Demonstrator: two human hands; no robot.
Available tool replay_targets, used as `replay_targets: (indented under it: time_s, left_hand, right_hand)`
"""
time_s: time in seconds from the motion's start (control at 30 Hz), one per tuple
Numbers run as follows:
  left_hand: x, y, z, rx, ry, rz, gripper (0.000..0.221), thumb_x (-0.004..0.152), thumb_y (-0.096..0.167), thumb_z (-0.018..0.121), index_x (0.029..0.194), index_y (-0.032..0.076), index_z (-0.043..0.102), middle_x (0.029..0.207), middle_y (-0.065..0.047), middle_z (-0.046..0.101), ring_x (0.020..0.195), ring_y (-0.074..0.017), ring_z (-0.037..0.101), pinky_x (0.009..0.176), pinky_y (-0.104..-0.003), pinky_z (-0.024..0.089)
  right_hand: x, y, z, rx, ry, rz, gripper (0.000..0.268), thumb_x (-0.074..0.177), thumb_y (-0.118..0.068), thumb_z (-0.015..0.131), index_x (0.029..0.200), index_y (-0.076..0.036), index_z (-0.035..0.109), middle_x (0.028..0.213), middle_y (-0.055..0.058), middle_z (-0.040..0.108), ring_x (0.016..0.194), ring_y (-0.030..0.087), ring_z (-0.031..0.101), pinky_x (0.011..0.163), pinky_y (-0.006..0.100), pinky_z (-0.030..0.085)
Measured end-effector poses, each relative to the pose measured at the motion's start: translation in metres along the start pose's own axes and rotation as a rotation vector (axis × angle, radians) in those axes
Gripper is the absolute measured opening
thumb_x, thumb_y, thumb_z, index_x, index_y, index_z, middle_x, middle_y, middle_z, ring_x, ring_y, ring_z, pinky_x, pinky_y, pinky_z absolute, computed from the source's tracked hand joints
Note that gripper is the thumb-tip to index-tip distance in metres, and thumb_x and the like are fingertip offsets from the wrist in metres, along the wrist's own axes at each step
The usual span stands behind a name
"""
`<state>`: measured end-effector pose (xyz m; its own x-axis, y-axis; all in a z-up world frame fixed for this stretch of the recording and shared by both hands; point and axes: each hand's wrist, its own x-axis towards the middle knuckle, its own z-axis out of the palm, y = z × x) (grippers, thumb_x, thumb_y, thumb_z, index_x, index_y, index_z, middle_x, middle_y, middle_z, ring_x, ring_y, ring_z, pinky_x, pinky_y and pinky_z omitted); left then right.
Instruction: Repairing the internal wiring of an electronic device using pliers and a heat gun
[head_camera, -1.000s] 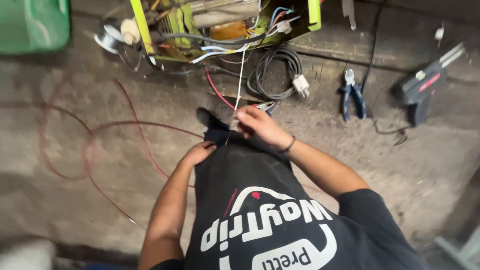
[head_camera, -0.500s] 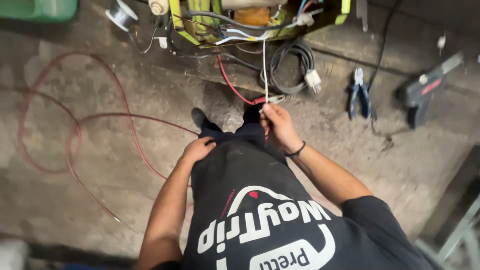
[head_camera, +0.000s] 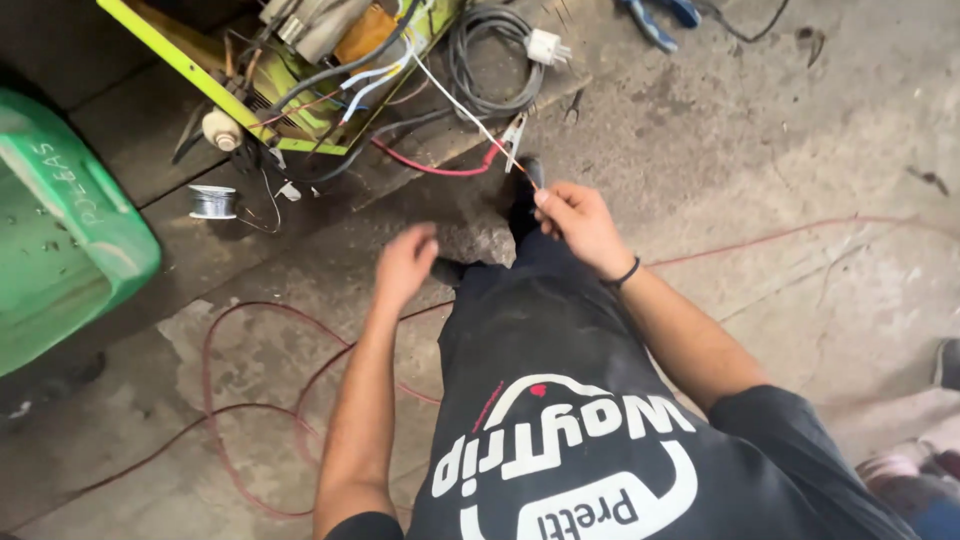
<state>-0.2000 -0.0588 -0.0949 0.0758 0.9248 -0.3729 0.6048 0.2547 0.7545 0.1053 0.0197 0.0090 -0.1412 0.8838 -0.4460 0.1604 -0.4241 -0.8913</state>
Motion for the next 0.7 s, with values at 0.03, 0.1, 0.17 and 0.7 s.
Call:
replay_targets:
  time_s: [0.03, 0.1, 0.17, 0.7]
  left_hand:
    - [0.005, 0.035, -0.026, 0.008, -0.012, 0.004, 0.033, 0.099, 0.025, 0.065, 0.129, 0.013, 0.071, 0.118, -0.018, 0.074, 0.112, -0.0387, 0.069, 0.095, -0.051, 0.056]
    - [0.016, 0.106, -0.074, 0.083, 0.161, 0.288, 0.034, 0.101, 0.02, 0.064, 0.134, 0.013, 0.066, 0.122, -0.017, 0.07, 0.113, -0.0405, 0.067, 0.091, -0.054, 0.055]
    - [0.033, 0.139, -0.083, 0.137, 0.166, 0.408, 0.042, 0.098, 0.018, 0.067, 0.14, 0.019, 0.061, 0.135, -0.013, 0.063, 0.121, -0.0394, 0.063, 0.096, -0.053, 0.054]
    - [0.174, 0.209, -0.061, 0.171, 0.163, 0.543, 0.017, 0.104, 0.038, 0.062, 0.104, 0.024, 0.07, 0.086, 0.0, 0.066, 0.088, -0.0257, 0.068, 0.08, -0.042, 0.054]
  right_hand:
    - [-0.003, -0.007, -0.001, 0.009, 0.011, 0.004, 0.028, 0.103, -0.022, 0.069, 0.08, -0.005, 0.069, 0.057, 0.009, 0.06, 0.046, 0.011, 0.054, 0.046, 0.022, 0.041]
    - [-0.002, -0.024, -0.004, -0.092, -0.034, -0.075, 0.027, 0.101, -0.021, 0.071, 0.078, -0.006, 0.072, 0.058, 0.01, 0.063, 0.048, 0.012, 0.057, 0.049, 0.022, 0.043]
    - [-0.003, -0.047, -0.01, -0.146, -0.059, -0.12, 0.026, 0.101, -0.02, 0.071, 0.079, -0.007, 0.072, 0.059, 0.009, 0.064, 0.052, 0.011, 0.056, 0.052, 0.022, 0.043]
    - [0.126, -0.121, -0.115, -0.415, -0.065, -0.578, 0.015, 0.106, -0.013, 0.072, 0.092, -0.008, 0.077, 0.061, 0.005, 0.063, 0.058, 0.018, 0.058, 0.058, 0.033, 0.048]
